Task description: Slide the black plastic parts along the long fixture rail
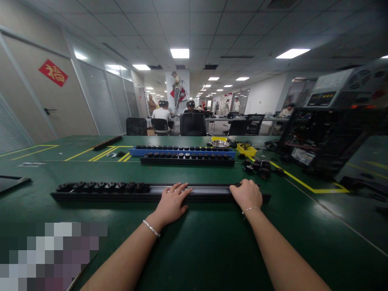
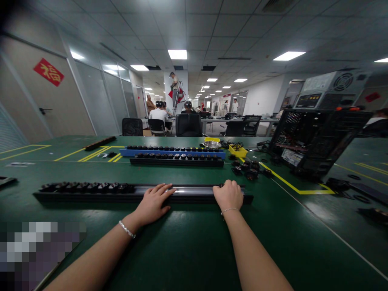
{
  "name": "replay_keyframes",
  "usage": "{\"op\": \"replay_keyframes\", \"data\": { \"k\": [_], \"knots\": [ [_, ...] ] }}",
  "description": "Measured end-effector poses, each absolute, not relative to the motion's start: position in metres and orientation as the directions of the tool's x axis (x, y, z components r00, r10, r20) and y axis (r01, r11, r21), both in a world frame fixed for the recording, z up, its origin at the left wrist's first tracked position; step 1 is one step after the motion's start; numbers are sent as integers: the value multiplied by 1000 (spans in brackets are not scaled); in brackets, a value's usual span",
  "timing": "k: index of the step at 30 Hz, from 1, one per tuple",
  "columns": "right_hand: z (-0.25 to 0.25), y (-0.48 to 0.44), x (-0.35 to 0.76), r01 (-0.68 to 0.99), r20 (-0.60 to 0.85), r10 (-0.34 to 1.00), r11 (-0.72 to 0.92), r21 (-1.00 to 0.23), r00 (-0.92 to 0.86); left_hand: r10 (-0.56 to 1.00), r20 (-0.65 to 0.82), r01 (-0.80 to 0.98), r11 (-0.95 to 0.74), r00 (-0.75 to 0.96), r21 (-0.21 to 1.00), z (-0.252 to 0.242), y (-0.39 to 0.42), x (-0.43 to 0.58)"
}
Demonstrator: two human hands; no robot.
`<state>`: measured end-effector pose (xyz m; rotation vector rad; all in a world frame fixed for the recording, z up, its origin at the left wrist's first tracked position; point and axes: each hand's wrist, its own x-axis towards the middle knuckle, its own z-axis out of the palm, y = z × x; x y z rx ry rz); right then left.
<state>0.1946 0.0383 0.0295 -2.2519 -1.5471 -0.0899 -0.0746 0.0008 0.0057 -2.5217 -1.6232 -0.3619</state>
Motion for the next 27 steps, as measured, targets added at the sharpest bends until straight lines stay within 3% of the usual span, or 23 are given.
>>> {"op": "replay_keyframes", "data": {
  "k": [27],
  "knots": [
    [25, 42, 221, 870, 305, 828, -378, -315, 470, 894, 238, 916, -399, 380, 37, 8, 0, -73]
  ]
}}
